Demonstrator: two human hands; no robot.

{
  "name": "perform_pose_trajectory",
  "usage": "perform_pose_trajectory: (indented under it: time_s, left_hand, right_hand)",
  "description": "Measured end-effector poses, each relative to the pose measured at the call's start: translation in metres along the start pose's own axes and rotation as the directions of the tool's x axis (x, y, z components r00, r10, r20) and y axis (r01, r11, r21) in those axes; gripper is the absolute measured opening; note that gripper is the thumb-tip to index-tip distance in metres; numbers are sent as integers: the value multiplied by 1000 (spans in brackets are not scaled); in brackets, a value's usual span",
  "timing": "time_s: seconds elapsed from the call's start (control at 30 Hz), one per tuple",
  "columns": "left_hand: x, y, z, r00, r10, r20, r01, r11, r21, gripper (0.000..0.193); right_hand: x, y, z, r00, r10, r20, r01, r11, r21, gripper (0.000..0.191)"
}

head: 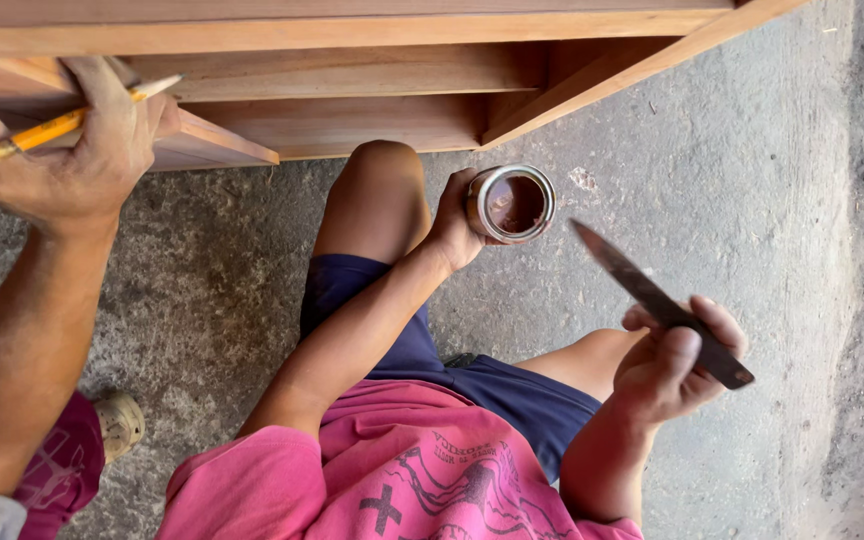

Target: The person sits on the ground applying wood stain to the underside and inner edges of a wooden shelf unit. They hold a can of stain in one hand and brush the stain onto the wood with a brush in the other hand, working along the boards and shelf edges.

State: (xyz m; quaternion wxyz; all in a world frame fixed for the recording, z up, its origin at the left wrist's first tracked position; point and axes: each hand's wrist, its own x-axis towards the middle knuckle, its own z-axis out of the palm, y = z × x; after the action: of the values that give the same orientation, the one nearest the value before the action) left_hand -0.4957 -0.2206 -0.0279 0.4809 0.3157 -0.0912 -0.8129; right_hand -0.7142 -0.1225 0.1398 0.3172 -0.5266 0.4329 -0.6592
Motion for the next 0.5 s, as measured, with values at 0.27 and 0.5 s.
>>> perform_pose_trajectory:
  time_s: [0.27,0.5]
  left_hand:
    - [-6,3,8,996,-66,-55,59,992,-110,54]
    - [2,-5,-4,997,32,-67,-37,997,-73,46]
  right_hand:
    - [12,-34,43,980,188,61,-161,939,-305,18]
    - [30,-37,64,973,136,188,7,793,-609,15]
